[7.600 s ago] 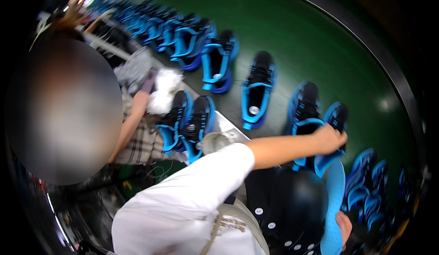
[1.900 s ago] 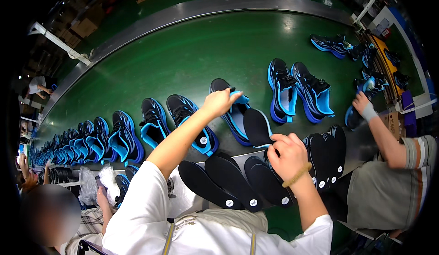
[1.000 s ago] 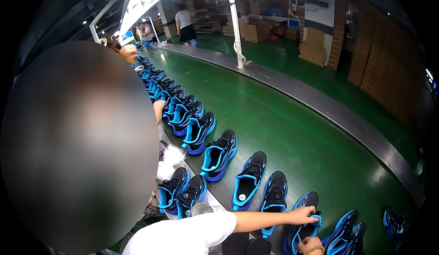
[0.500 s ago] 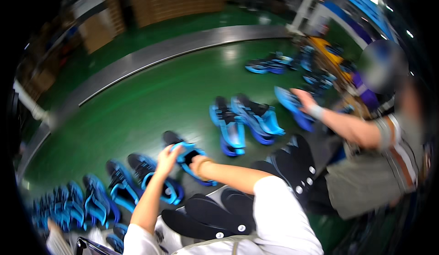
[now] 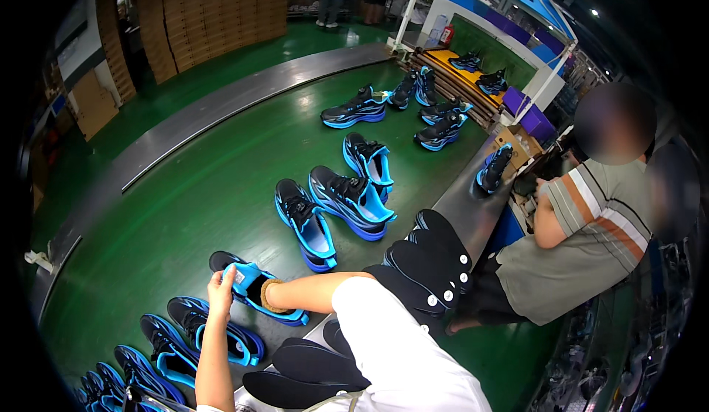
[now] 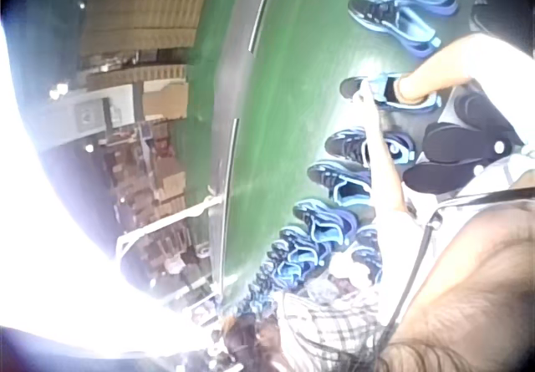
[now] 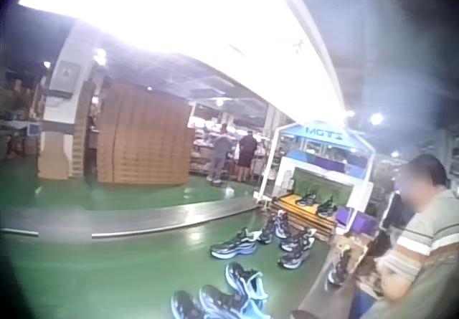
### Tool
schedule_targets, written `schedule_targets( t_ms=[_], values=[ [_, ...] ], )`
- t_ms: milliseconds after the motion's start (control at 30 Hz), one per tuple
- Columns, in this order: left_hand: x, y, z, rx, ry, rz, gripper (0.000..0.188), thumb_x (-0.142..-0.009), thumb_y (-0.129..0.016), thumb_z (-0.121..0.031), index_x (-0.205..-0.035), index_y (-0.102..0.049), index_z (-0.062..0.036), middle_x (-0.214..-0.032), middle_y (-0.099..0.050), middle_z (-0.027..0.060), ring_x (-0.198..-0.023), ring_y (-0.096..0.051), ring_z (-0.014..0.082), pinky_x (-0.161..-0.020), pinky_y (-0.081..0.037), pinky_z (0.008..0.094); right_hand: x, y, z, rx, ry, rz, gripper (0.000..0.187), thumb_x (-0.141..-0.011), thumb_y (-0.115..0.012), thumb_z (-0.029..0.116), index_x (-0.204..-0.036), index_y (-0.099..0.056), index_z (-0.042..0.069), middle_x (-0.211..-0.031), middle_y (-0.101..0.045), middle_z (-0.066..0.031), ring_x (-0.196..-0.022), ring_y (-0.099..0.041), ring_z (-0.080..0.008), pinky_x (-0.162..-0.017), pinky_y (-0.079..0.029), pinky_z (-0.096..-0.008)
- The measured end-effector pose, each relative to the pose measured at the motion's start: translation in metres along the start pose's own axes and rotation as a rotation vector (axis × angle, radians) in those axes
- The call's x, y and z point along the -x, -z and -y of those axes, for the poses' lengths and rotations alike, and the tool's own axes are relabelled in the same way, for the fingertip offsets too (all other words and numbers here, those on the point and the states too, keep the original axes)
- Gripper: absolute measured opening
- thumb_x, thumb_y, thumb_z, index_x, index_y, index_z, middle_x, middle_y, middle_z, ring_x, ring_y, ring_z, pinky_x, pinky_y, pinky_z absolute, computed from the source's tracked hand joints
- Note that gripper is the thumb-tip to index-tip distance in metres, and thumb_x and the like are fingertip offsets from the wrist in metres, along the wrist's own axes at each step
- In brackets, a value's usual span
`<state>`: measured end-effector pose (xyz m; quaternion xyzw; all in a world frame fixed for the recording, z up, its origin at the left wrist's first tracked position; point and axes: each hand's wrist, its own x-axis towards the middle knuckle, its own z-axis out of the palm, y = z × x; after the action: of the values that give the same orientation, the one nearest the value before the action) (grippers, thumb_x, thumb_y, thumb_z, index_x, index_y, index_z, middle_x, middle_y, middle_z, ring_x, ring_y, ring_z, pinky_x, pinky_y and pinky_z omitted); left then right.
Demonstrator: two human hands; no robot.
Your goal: The person picks up insoles from a shelf and places them one by one into the shoes lined up on an assembly line.
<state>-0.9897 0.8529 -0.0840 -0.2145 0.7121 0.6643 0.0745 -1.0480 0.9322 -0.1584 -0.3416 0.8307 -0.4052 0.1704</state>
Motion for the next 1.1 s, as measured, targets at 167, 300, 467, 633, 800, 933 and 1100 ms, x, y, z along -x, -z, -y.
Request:
schedule_targets(
  t_ms=[167, 300, 467, 633, 800, 933, 1100],
  values=[
    [-0.002, -0.006, -0.001, -0.148, -0.1, -0.16, 0.038, -0.076, -0.057, -0.034, -0.084, -0.054, 0.0035, -0.065, -0.051, 0.0041, -0.06, -0.044, 0.008, -0.054, -0.036, 0.022, 0.051, 0.011, 0.0, 0.648, 0.014, 0.498, 0.026, -0.076, -0.043, 0.023, -0.097, -0.052, 0.011, -0.103, -0.048, -0.0086, -0.097, -0.046, -0.021, -0.08, -0.038, -0.0331],
    [0.001, -0.015, 0.005, 0.022, -0.121, -0.141, 0.044, -0.078, -0.054, -0.034, -0.092, -0.054, 0.0076, -0.072, -0.054, 0.0061, -0.065, -0.047, 0.0103, -0.06, -0.039, 0.0229, 0.058, 0.024, 0.021, 0.767, 0.052, 0.34, 0.034, -0.079, -0.039, 0.024, -0.11, -0.044, 0.01, -0.117, -0.041, -0.0115, -0.108, -0.039, -0.0255, -0.088, -0.033, -0.0362],
    [0.009, -0.028, 0.016, -0.103, -0.271, -0.278, 0.045, -0.08, -0.052, -0.03, -0.1, -0.049, 0.0096, -0.072, -0.056, 0.0078, -0.063, -0.048, 0.0113, -0.057, -0.04, 0.0226, 0.007, 0.028, 0.03, 0.259, -0.278, 0.273, 0.031, -0.077, -0.041, 0.025, -0.101, -0.055, 0.01, -0.116, -0.045, -0.0078, -0.106, -0.044, -0.0214, -0.086, -0.035, -0.0351],
    [0.011, -0.022, 0.023, -0.228, -0.352, -0.22, 0.041, -0.078, -0.054, -0.03, -0.101, -0.05, 0.0042, -0.08, -0.059, 0.0191, -0.074, -0.058, 0.0243, -0.066, -0.044, 0.0314, -0.005, 0.004, 0.002, 0.529, -0.178, 0.237, 0.032, -0.078, -0.038, 0.025, -0.1, -0.054, 0.009, -0.115, -0.045, -0.0104, -0.104, -0.044, -0.0221, -0.088, -0.033, -0.0348],
    [0.006, -0.013, 0.024, -0.471, -0.34, -0.297, 0.042, -0.077, -0.053, -0.034, -0.098, -0.049, 0.0018, -0.074, -0.057, 0.0225, -0.073, -0.055, 0.038, -0.061, -0.044, 0.0397, 0.0, -0.003, -0.002, 0.76, -0.082, 0.424, 0.033, -0.079, -0.036, 0.026, -0.1, -0.053, 0.007, -0.114, -0.045, -0.0129, -0.103, -0.045, -0.0228, -0.089, -0.031, -0.0345],
    [0.005, 0.001, 0.016, -0.544, -0.372, -0.414, 0.043, -0.075, -0.054, -0.035, -0.098, -0.041, -0.001, -0.069, -0.057, 0.0205, -0.067, -0.055, 0.0376, -0.058, -0.044, 0.041, 0.035, 0.025, 0.035, 0.95, 0.123, 0.723, 0.033, -0.08, -0.034, 0.026, -0.099, -0.052, 0.007, -0.114, -0.045, -0.015, -0.102, -0.045, -0.0233, -0.091, -0.029, -0.0343],
    [0.005, 0.003, 0.001, -1.006, -0.797, -0.406, 0.027, -0.067, -0.06, -0.023, -0.083, -0.047, -0.006, -0.065, -0.052, 0.009, -0.058, -0.054, 0.0258, -0.052, -0.04, 0.0346, 0.062, 0.066, 0.074, 0.709, -0.173, 1.188, 0.052, -0.077, -0.029, 0.039, -0.087, -0.059, -0.002, -0.095, -0.056, -0.0177, -0.098, -0.049, -0.0234, -0.099, -0.014, -0.0381]
  ],
)
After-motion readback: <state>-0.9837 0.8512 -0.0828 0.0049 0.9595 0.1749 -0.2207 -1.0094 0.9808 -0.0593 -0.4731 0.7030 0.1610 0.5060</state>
